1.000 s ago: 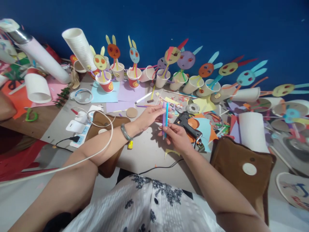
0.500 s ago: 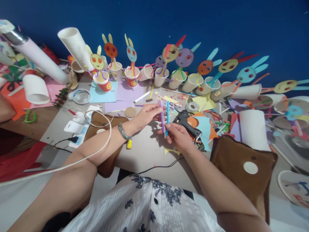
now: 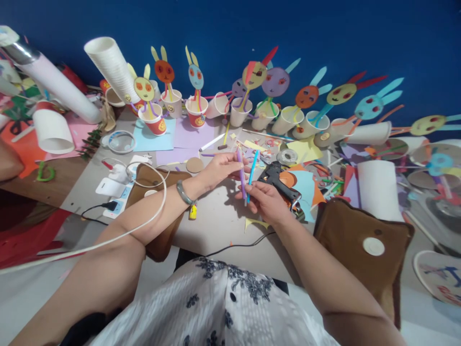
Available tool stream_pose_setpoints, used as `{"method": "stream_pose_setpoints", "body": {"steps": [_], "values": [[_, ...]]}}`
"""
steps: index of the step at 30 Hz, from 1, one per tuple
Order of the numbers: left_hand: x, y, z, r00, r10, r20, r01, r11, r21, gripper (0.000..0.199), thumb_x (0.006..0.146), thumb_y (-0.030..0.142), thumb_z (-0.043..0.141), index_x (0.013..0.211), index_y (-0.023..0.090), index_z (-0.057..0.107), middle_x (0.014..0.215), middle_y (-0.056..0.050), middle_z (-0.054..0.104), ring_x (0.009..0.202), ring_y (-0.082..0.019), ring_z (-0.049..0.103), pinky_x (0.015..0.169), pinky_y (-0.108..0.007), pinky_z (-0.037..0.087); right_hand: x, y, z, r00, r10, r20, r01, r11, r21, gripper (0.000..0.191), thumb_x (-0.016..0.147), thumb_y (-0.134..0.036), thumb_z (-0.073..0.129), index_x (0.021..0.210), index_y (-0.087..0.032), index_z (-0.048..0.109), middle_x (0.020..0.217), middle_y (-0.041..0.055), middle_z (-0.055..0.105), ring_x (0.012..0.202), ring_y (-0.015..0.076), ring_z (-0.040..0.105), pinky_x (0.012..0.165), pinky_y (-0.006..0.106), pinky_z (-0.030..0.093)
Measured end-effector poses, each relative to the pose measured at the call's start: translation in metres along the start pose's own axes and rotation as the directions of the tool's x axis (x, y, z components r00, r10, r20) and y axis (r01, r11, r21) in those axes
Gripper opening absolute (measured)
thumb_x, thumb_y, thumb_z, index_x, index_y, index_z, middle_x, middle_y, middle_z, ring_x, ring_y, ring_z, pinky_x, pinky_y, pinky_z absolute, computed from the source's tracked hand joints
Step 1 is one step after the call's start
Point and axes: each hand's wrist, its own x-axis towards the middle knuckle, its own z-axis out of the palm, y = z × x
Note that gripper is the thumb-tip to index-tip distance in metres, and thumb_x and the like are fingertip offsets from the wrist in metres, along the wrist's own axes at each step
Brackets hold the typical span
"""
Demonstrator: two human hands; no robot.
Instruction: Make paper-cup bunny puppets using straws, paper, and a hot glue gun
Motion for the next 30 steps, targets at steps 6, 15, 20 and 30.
{"method": "stream_pose_setpoints", "body": {"steps": [6, 15, 20, 30], "values": [[0.0008, -0.0029, -0.0008, 0.999, 0.02, 0.048, -0.02, 1.0, -0.015, 0.018, 0.085, 0.029, 0.072, 0.091, 0.013, 0.069, 0.085, -0.003, 0.074, 0.075, -0.011, 0.069, 0.08, -0.03, 0.057, 0.0003, 0.0028, -0.0008, 1.0, -0.003, 0.006, 0.003, 1.0, 0.011, 0.047, 0.068, -0.058, 0.09, 0.073, -0.018, 0.065, 0.071, 0.0051, 0.078, 0.034, 0.0039, 0.042, 0.036, 0.02, 0.023], [0.0018, -0.0001, 0.0002, 0.999, 0.006, 0.033, -0.004, 0.999, -0.045, 0.037, 0.075, 0.042, 0.085, 0.093, 0.013, 0.073, 0.085, -0.004, 0.074, 0.081, -0.013, 0.067, 0.082, -0.03, 0.054, 0.0014, 0.0027, -0.0003, 0.999, 0.005, -0.042, -0.005, 1.0, 0.015, 0.049, 0.066, -0.059, 0.09, 0.07, -0.019, 0.063, 0.073, 0.0062, 0.078, 0.035, 0.0051, 0.042, 0.035, 0.021, 0.025], [0.0004, 0.0026, 0.0012, 0.999, 0.024, 0.026, -0.022, 0.998, -0.062, 0.041, 0.067, 0.043, 0.091, 0.083, 0.013, 0.07, 0.079, 0.001, 0.067, 0.074, -0.009, 0.062, 0.077, -0.028, 0.052, 0.0007, 0.0048, -0.0003, 1.0, 0.0, -0.005, 0.0, 1.0, 0.0, 0.043, 0.071, -0.058, 0.088, 0.075, -0.018, 0.072, 0.077, 0.0063, 0.079, 0.037, 0.0039, 0.041, 0.037, 0.021, 0.028], [-0.0027, 0.0046, 0.0061, 0.992, 0.094, -0.085, -0.092, 0.995, 0.023, 0.052, 0.061, 0.049, 0.094, 0.066, 0.015, 0.056, 0.061, 0.006, 0.056, 0.058, -0.006, 0.052, 0.06, -0.022, 0.045, 0.0006, 0.0092, 0.0022, 1.0, -0.006, -0.015, 0.005, 0.998, -0.057, 0.047, 0.07, -0.063, 0.086, 0.08, -0.019, 0.078, 0.077, 0.0071, 0.079, 0.039, 0.0068, 0.045, 0.037, 0.023, 0.032]]}}
